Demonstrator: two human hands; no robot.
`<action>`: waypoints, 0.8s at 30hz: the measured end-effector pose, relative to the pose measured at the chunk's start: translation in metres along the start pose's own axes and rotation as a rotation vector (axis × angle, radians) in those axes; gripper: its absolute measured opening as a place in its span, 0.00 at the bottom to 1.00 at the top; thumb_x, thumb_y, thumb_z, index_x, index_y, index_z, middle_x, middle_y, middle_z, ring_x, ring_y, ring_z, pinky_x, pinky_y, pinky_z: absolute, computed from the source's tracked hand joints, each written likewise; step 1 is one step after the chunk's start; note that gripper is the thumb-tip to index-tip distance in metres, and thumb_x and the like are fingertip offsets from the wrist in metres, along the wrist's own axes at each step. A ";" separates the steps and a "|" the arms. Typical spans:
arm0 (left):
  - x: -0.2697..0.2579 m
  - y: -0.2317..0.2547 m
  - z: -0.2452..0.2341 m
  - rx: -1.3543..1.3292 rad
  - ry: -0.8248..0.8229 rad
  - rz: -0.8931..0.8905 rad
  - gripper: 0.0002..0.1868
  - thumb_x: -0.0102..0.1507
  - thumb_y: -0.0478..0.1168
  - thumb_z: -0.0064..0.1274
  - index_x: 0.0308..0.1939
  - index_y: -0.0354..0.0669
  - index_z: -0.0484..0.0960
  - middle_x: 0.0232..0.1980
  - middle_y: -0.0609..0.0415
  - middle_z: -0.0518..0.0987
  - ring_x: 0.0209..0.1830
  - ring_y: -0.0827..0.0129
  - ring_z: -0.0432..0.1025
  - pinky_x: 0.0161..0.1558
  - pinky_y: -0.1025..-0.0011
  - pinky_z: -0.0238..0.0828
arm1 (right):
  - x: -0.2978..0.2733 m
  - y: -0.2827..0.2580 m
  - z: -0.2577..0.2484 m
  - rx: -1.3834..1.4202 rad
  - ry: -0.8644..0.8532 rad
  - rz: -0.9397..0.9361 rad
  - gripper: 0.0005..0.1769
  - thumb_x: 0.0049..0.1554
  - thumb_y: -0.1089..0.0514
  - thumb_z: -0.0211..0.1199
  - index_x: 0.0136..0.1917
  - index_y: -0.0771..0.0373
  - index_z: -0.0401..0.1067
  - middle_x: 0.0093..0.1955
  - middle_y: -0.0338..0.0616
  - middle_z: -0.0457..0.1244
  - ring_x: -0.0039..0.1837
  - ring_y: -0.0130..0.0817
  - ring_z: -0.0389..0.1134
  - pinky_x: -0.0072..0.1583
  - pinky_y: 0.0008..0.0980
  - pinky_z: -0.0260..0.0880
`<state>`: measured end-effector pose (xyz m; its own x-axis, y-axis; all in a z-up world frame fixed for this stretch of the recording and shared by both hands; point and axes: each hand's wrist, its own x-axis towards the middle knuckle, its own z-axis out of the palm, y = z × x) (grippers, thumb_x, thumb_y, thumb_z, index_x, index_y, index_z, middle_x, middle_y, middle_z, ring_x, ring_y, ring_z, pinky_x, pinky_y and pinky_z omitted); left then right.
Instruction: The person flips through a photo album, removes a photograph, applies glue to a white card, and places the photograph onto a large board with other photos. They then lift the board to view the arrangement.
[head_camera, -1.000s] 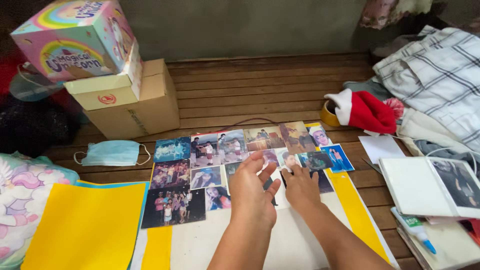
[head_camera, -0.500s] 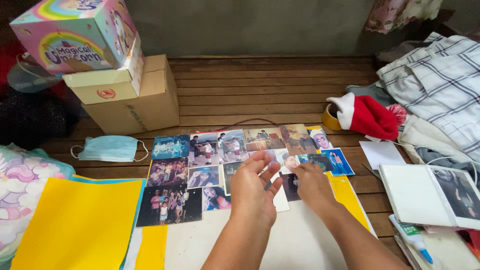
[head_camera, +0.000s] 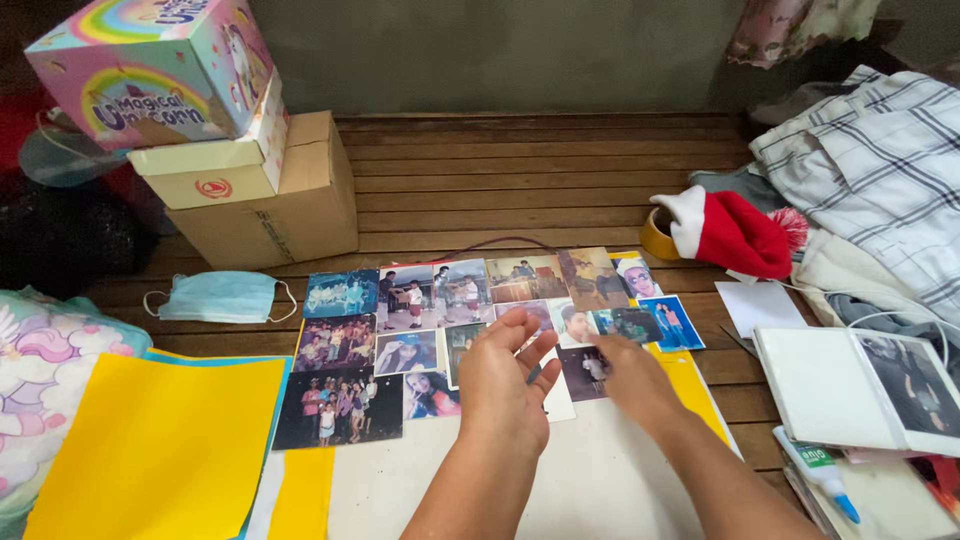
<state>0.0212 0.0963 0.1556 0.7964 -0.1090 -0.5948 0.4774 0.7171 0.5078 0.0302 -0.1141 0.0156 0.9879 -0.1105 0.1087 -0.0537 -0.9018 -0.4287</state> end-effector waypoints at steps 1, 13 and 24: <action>0.000 0.001 0.001 -0.004 0.000 -0.002 0.16 0.62 0.34 0.45 0.54 0.43 0.78 0.50 0.54 0.80 0.46 0.64 0.76 0.47 0.59 0.68 | 0.001 0.004 -0.003 0.007 0.043 -0.015 0.35 0.45 0.75 0.56 0.66 0.60 0.72 0.66 0.52 0.64 0.68 0.50 0.64 0.68 0.42 0.64; 0.022 0.008 -0.016 0.048 0.008 0.036 0.15 0.62 0.36 0.48 0.53 0.42 0.79 0.48 0.53 0.80 0.46 0.63 0.76 0.45 0.59 0.68 | 0.012 0.049 0.013 0.070 0.075 -0.001 0.28 0.50 0.71 0.55 0.64 0.61 0.74 0.63 0.60 0.65 0.62 0.56 0.68 0.64 0.44 0.66; 0.116 0.156 -0.270 0.550 0.518 0.412 0.16 0.65 0.45 0.51 0.50 0.37 0.79 0.42 0.50 0.77 0.44 0.60 0.71 0.48 0.51 0.66 | 0.001 0.177 -0.004 -0.233 0.172 0.480 0.22 0.53 0.52 0.61 0.58 0.65 0.76 0.61 0.62 0.66 0.62 0.61 0.67 0.62 0.52 0.66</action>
<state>0.0879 0.3811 -0.0023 0.7396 0.5104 -0.4387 0.4063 0.1810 0.8956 0.0217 -0.2754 -0.0569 0.8081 -0.5799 0.1032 -0.5412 -0.8001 -0.2585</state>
